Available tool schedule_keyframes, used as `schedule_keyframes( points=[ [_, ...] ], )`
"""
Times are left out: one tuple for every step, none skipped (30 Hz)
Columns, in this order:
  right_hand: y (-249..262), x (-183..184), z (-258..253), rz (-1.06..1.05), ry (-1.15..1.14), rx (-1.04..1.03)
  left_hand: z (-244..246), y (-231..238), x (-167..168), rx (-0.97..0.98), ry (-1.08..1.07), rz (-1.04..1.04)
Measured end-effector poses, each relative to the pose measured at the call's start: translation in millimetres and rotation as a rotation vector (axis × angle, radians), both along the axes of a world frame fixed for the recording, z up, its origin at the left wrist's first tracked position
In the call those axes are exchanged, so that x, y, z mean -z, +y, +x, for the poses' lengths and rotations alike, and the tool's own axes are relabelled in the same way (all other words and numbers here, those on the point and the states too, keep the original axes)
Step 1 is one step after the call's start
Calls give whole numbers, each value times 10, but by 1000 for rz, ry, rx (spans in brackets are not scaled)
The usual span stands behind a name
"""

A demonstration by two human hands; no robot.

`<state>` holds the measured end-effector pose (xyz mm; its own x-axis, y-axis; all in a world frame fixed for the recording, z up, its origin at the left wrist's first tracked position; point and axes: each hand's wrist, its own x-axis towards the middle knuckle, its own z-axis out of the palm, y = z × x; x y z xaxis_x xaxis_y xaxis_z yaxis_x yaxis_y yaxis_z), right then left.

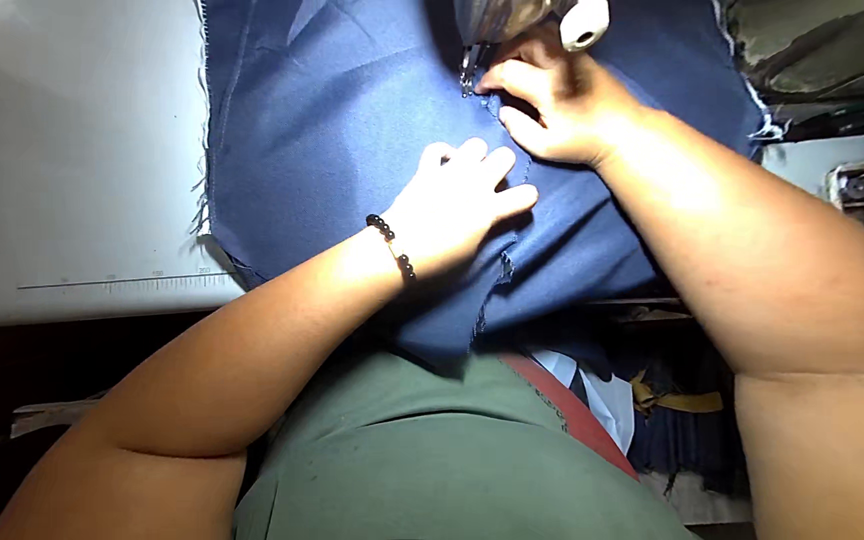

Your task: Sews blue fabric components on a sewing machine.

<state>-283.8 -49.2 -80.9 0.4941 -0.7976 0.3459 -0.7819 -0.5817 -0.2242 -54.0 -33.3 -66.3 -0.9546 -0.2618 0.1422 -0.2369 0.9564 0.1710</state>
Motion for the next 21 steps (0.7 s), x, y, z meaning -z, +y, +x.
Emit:
schedule_keyframes(
  points=[
    [13,-3,3,-4,-4,1,15,-8,16,9,19,5],
    [30,-6,10,-5,-8,8,38,-13,39,18,36,7],
    [45,-7,19,-7,-9,20,66,-16,70,25,60,13],
    [52,-7,29,-9,-12,35,97,-17,93,31,73,26],
    [57,-12,40,-1,-17,52,127,-10,101,29,74,44],
    [69,-24,59,17,-25,75,149,9,98,24,72,51],
    [91,-50,87,53,-33,111,162,40,100,19,97,44],
    [119,-93,128,107,-42,156,165,67,98,14,101,36],
    [154,-152,184,180,-55,207,161,91,97,9,99,34],
    [185,-215,249,253,-72,260,156,110,98,2,94,40],
    [225,-255,326,312,-116,313,154,128,106,1,100,50],
    [275,-262,408,345,-179,378,154,141,116,0,108,59],
    [321,-208,469,326,-245,440,154,148,129,-1,126,62],
    [353,-119,501,279,-287,491,153,148,135,-3,137,63],
    [369,-29,508,213,-291,525,148,143,136,-5,140,63],
    [374,27,500,155,-265,538,143,138,134,-9,137,66],
    [364,43,472,134,-238,526,136,131,131,-14,131,73],
    [354,52,425,130,-213,497,133,131,134,-15,137,80],
    [347,62,367,129,-195,457,132,137,140,-12,149,88],
    [333,64,307,135,-178,418,131,141,143,-6,163,92],
    [314,59,253,135,-161,381,132,143,142,2,171,86]
  ],
)
